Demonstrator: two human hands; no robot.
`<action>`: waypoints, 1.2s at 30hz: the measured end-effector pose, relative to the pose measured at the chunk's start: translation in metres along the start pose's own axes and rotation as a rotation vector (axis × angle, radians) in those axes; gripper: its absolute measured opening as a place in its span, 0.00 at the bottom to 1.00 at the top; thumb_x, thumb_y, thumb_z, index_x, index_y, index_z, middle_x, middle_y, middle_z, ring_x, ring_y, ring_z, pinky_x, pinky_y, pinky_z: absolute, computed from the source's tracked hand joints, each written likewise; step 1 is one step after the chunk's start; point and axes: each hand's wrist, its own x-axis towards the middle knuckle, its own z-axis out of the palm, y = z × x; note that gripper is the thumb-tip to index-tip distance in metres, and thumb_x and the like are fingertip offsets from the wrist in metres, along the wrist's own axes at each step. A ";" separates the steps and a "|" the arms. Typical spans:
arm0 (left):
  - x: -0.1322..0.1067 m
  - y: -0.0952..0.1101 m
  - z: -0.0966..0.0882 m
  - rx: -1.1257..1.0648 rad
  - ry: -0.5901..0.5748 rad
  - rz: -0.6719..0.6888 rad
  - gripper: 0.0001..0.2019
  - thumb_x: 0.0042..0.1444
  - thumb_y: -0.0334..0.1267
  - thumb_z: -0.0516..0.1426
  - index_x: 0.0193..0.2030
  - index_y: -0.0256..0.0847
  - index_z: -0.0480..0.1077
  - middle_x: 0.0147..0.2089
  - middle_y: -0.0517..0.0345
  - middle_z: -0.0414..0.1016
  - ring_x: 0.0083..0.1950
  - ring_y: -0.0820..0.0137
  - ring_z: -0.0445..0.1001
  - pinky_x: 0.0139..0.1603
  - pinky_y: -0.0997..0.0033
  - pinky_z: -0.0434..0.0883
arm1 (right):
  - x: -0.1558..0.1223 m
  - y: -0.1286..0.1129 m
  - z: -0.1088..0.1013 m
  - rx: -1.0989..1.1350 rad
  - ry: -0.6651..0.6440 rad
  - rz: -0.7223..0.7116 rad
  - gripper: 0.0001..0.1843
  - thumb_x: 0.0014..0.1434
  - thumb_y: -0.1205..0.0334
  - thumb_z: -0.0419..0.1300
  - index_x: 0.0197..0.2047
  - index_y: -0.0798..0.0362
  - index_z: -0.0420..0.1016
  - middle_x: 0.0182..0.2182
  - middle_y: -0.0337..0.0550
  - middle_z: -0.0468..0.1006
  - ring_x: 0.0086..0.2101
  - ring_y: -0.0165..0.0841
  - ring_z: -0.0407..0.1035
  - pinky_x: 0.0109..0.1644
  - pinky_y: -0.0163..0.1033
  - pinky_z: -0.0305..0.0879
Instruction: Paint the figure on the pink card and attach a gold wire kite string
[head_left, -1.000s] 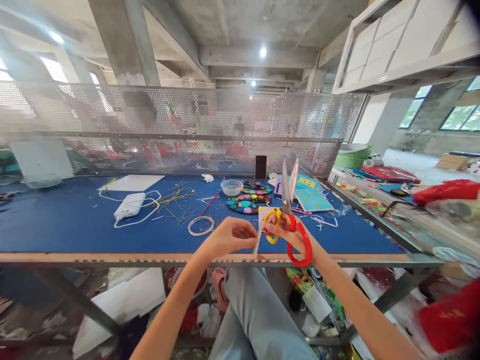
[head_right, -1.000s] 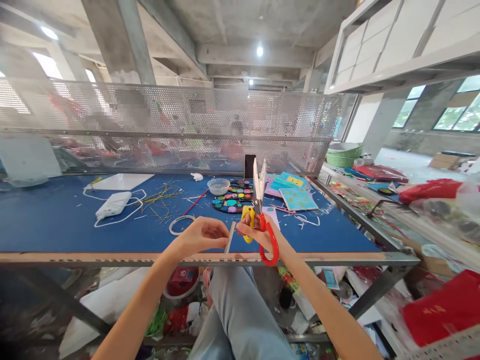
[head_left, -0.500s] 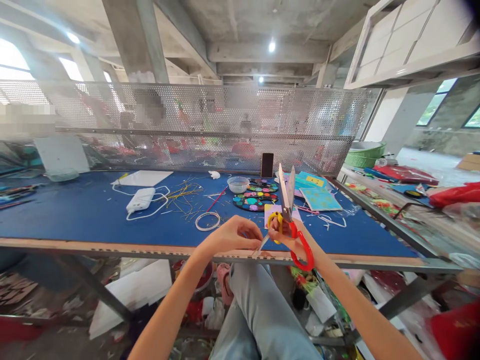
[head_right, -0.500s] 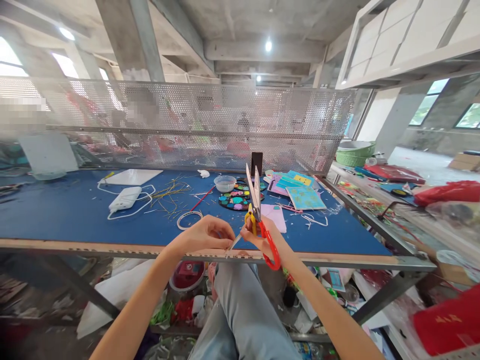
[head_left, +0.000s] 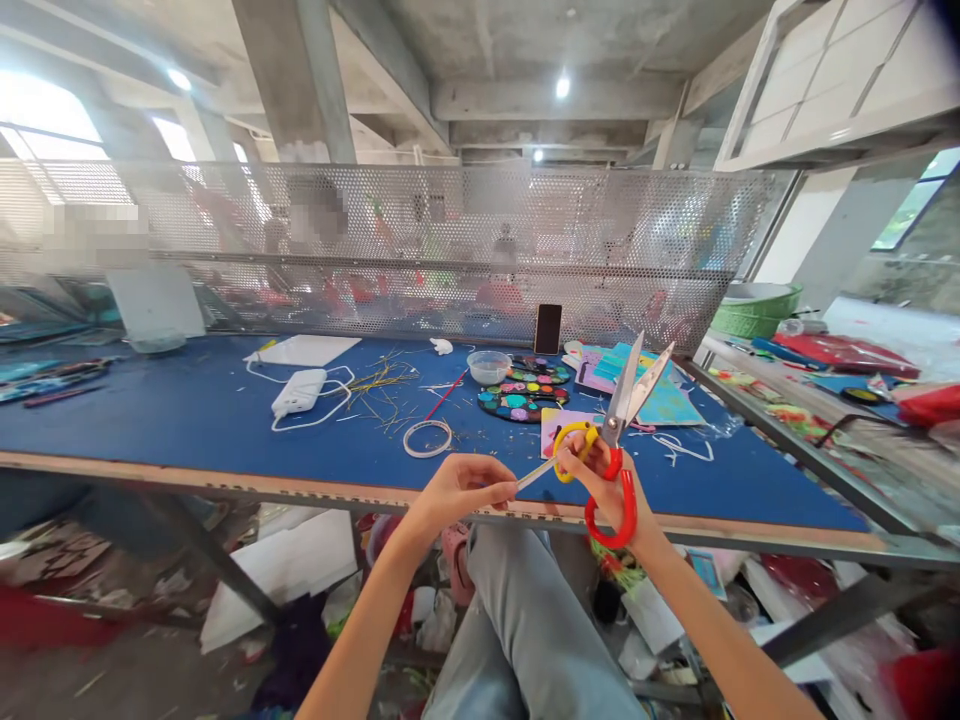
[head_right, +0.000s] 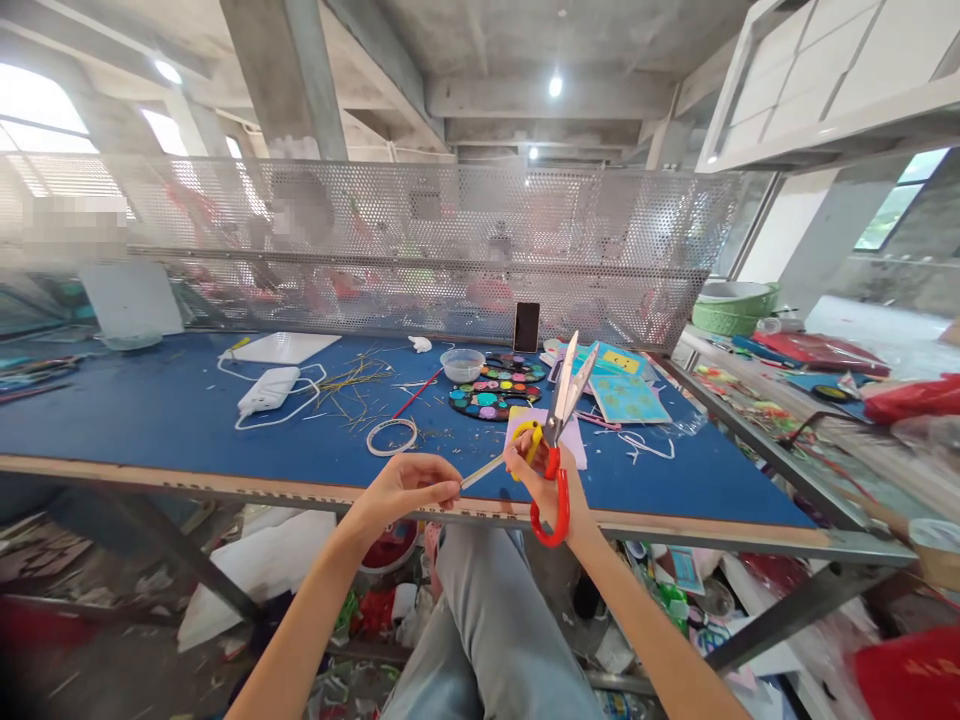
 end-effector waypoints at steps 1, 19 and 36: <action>0.000 0.000 0.001 -0.002 0.017 0.009 0.14 0.50 0.47 0.67 0.33 0.35 0.78 0.29 0.55 0.77 0.31 0.72 0.73 0.36 0.75 0.71 | -0.001 0.000 0.000 -0.010 0.002 -0.006 0.21 0.54 0.47 0.68 0.30 0.50 0.62 0.32 0.40 0.69 0.32 0.31 0.65 0.37 0.38 0.68; 0.010 0.011 -0.029 0.063 0.094 0.070 0.13 0.49 0.46 0.68 0.30 0.37 0.78 0.27 0.56 0.76 0.30 0.71 0.75 0.35 0.74 0.74 | -0.009 -0.007 -0.016 -0.123 -0.236 0.140 0.23 0.53 0.42 0.67 0.35 0.50 0.65 0.34 0.42 0.72 0.35 0.35 0.69 0.44 0.44 0.70; 0.015 0.007 -0.005 0.190 -0.123 0.215 0.11 0.56 0.46 0.63 0.34 0.39 0.79 0.40 0.53 0.78 0.45 0.65 0.75 0.52 0.69 0.69 | -0.005 -0.008 -0.007 0.082 -0.302 0.246 0.22 0.55 0.38 0.64 0.33 0.49 0.69 0.29 0.39 0.76 0.31 0.35 0.72 0.41 0.43 0.71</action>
